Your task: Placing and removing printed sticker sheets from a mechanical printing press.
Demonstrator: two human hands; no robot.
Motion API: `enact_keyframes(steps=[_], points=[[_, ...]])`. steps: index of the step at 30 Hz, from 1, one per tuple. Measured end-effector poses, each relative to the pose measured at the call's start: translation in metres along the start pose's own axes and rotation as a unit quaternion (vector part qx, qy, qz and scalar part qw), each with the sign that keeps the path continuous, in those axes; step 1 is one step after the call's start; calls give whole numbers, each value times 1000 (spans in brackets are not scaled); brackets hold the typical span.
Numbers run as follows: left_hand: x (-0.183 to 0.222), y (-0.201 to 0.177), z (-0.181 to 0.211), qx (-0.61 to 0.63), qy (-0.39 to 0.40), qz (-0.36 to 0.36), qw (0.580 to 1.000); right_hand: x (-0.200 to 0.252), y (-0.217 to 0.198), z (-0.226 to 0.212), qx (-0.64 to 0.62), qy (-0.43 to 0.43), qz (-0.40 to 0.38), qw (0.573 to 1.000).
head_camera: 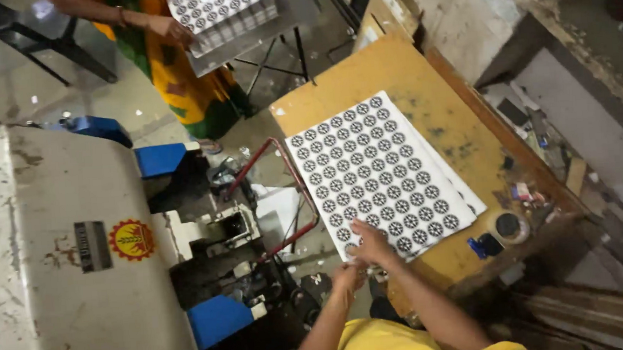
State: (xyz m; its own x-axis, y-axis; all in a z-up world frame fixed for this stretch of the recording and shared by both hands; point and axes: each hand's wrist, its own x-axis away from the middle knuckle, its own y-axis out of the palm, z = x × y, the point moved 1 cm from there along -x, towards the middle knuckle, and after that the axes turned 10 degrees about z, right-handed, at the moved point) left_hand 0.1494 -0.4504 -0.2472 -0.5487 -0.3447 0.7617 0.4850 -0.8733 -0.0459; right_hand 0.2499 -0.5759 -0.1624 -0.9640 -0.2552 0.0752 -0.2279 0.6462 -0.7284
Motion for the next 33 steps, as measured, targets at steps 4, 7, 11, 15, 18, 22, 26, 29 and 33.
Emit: enact_keyframes(steps=[4,7,11,15,18,22,26,29,33], points=[[52,28,79,44,-50,15,998,-4,-51,71,-149,4,116,982],[82,32,114,-22,59,-4,998,27,-122,130,0,-59,266,962],[101,21,165,82,152,-44,984,48,-133,204,119,32,269,955],[153,-37,229,161,290,-103,938,40,-109,163,-305,287,67,906],[175,-107,256,162,283,-89,941,1,-82,70,-565,350,-52,745],[174,-217,262,170,293,101,935,-43,-46,-60,-635,322,-50,701],[107,-334,248,250,273,189,910,-85,-39,-207,-518,218,-66,824],[13,-408,217,117,228,322,911,-109,17,-240,-315,-73,-14,946],[-46,-469,216,-38,187,482,855,-103,75,-311,-35,-112,26,993]])
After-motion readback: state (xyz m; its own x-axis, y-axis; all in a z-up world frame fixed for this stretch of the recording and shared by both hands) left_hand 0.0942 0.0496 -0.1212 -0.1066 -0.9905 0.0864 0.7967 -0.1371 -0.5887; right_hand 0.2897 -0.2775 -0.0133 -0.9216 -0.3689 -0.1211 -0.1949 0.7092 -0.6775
